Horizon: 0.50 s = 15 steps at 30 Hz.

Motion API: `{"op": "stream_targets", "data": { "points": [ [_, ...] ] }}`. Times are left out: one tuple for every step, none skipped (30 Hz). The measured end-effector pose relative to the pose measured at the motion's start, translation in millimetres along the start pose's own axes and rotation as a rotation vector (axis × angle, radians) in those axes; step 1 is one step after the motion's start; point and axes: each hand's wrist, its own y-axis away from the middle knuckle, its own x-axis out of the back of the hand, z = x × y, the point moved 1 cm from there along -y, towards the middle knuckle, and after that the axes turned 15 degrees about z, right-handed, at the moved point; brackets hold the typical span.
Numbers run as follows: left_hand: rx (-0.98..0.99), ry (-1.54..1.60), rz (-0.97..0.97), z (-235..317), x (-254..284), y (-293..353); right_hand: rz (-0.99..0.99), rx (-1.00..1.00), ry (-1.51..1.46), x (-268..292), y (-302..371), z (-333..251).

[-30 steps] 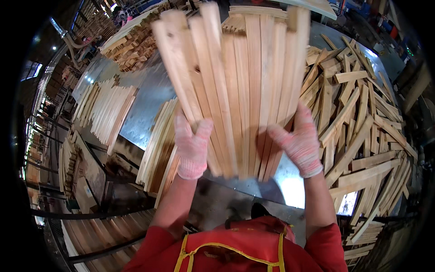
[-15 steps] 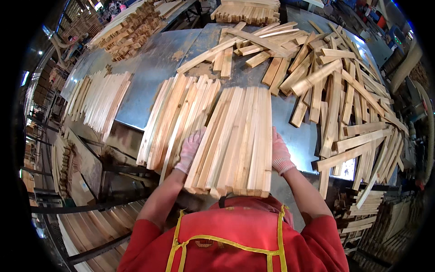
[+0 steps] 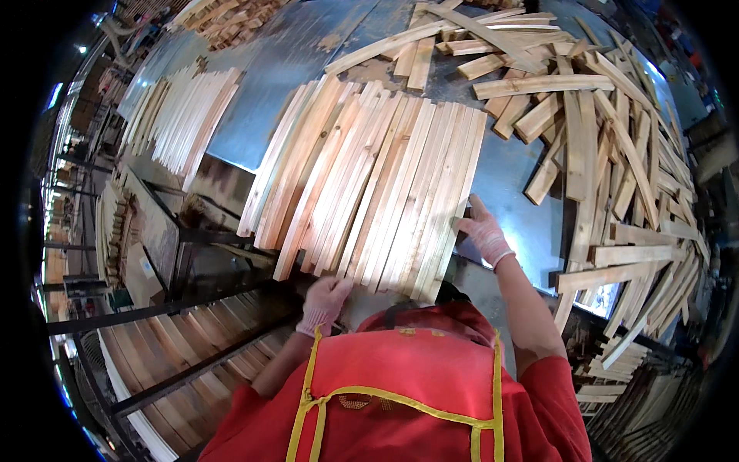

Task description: The person picks up wooden planks from a large pile on a metal table and arranges them into neat stacks. They handle the planks by hand, aligning them and placing them in organized piles. The person occasionally lifts a stack of planks and moves it to a different location on the table.

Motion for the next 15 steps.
{"op": "stream_targets", "data": {
  "points": [
    [0.248,0.324,0.007,-9,-11,10,-0.003,-0.015,-0.004,-11,5,-10],
    [0.497,0.649,0.018,-22,-27,16,-0.007,-0.035,-0.008,-17,8,-12],
    [0.735,0.977,0.027,-31,-43,17,-0.073,-0.089,-0.254,-15,1,-4],
    [0.752,1.127,0.033,-40,-57,14,-0.096,-0.076,-0.24,-15,-4,6],
    [0.763,1.278,0.042,-47,-70,8,-0.121,-0.059,-0.226,-15,-9,14],
    [0.772,1.424,0.036,-13,-67,4,-0.131,-0.044,-0.214,-11,-14,19],
    [0.915,1.529,0.015,18,-61,12,-0.109,-0.053,-0.222,-8,-20,24],
    [0.765,1.351,0.053,3,-67,14,-0.129,-0.083,-0.262,-6,-24,25],
    [0.622,1.173,0.089,-29,-76,19,-0.153,-0.113,-0.3,-4,-30,28],
    [0.569,1.109,0.105,-35,-74,20,-0.17,-0.142,-0.34,-2,-36,32],
    [0.52,1.045,0.125,-41,-71,22,-0.198,-0.181,-0.326,-2,-37,30],
    [0.554,1.104,0.134,-21,-55,25,-0.225,-0.213,-0.314,0,-37,20],
    [0.582,1.163,0.146,8,-32,30,-0.254,-0.241,-0.303,0,-35,7],
    [0.606,1.226,0.158,37,-8,35,-0.199,-0.223,-0.3,-3,-25,-7],
    [0.625,1.292,0.174,63,14,37,-0.234,-0.214,-0.272,0,-26,-12]
  ]
}}
